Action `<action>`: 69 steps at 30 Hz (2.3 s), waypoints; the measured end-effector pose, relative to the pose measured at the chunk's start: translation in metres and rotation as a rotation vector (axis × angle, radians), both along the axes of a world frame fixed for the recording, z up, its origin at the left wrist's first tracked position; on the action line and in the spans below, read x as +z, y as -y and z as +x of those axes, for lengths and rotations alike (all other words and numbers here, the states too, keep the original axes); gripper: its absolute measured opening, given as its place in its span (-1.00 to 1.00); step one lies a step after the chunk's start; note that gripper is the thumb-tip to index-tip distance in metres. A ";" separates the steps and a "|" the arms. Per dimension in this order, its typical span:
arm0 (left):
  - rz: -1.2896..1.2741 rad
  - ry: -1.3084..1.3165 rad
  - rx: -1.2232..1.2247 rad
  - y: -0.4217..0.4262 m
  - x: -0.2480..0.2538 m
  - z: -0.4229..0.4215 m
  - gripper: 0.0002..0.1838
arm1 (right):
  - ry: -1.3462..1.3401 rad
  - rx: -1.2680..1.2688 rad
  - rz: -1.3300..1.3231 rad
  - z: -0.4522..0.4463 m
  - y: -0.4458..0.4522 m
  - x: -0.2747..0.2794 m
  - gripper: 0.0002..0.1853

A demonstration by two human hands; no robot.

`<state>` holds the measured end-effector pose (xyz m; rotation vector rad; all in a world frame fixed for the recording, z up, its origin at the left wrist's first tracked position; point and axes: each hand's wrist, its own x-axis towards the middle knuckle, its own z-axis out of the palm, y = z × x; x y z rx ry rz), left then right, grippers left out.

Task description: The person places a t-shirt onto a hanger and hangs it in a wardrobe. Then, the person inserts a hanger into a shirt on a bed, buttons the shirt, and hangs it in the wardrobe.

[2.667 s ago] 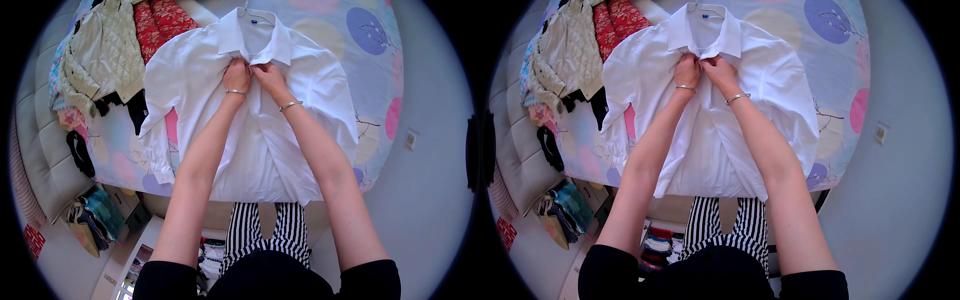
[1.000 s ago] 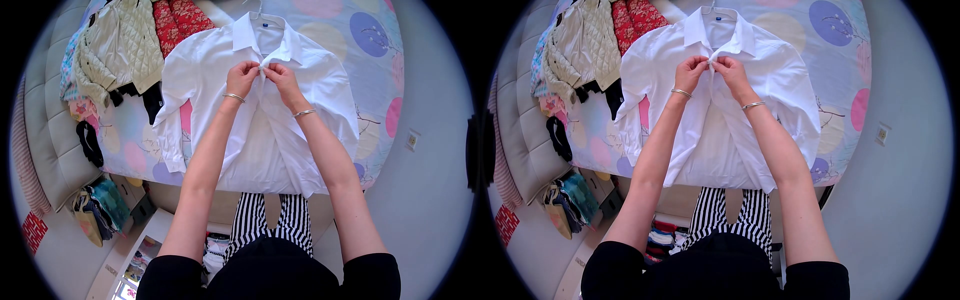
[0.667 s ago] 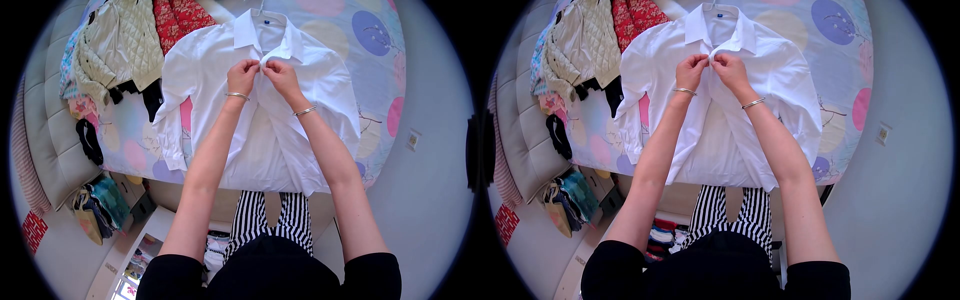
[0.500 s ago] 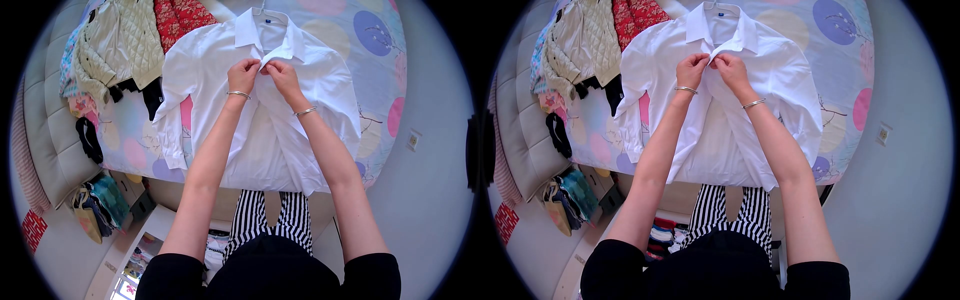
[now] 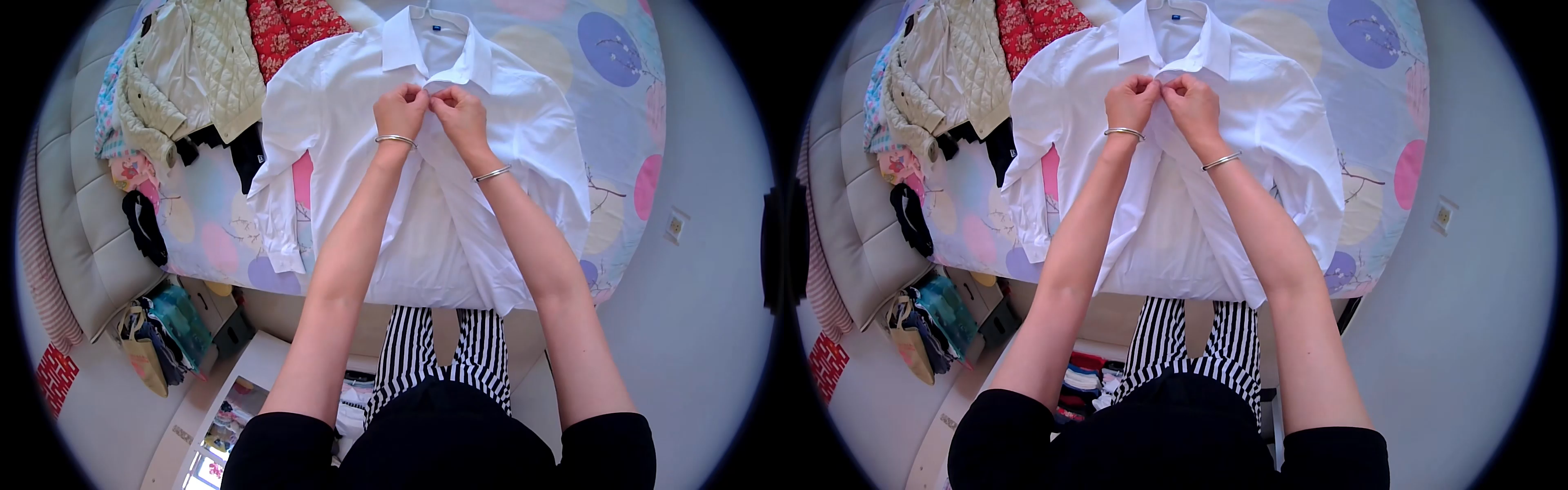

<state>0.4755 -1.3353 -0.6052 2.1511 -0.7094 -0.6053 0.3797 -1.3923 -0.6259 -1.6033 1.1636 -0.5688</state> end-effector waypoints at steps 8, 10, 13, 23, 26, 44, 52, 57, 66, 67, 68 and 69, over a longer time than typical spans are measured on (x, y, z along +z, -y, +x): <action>-0.250 -0.377 0.061 -0.010 -0.032 0.002 -0.84 | 0.176 -0.062 0.639 -0.002 0.011 -0.006 -0.84; -0.246 -0.245 -0.003 -0.014 -0.033 -0.001 -0.83 | 0.261 -0.122 1.046 -0.007 0.016 -0.004 -0.86; -0.249 0.000 -0.097 -0.018 -0.033 -0.007 -0.84 | 0.484 -0.212 1.414 -0.013 0.014 -0.010 -0.89; 0.071 0.080 -0.079 -0.123 -0.061 -0.063 -0.80 | -0.356 0.427 -0.412 -0.094 -0.080 -0.027 -0.71; 0.124 0.164 -0.038 -0.114 -0.067 -0.064 -0.84 | -0.465 0.346 -0.401 -0.080 -0.088 -0.029 -0.71; 0.130 -0.064 -0.245 -0.130 -0.033 -0.037 -0.87 | -0.281 0.214 0.094 -0.083 -0.086 0.012 -0.76; 0.069 -0.174 -0.248 -0.153 0.024 -0.048 -0.84 | -0.352 0.294 0.006 -0.089 -0.098 0.057 -0.78; 0.108 -0.147 -0.270 -0.148 0.030 -0.052 -0.83 | -0.378 0.289 0.118 -0.086 -0.104 0.073 -0.76; 0.177 -0.217 -0.300 -0.139 0.032 -0.047 -0.83 | -0.193 0.176 0.127 -0.077 -0.118 0.060 -0.78; 0.168 -0.308 -0.288 -0.140 0.033 -0.045 -0.84 | -0.193 0.174 0.129 -0.077 -0.119 0.057 -0.78; 0.157 -0.399 -0.275 -0.140 0.034 -0.044 -0.84 | -0.199 0.145 0.102 -0.078 -0.121 0.054 -0.78; 0.157 -0.399 -0.276 -0.140 0.035 -0.044 -0.84 | -0.205 0.117 0.074 -0.078 -0.121 0.051 -0.77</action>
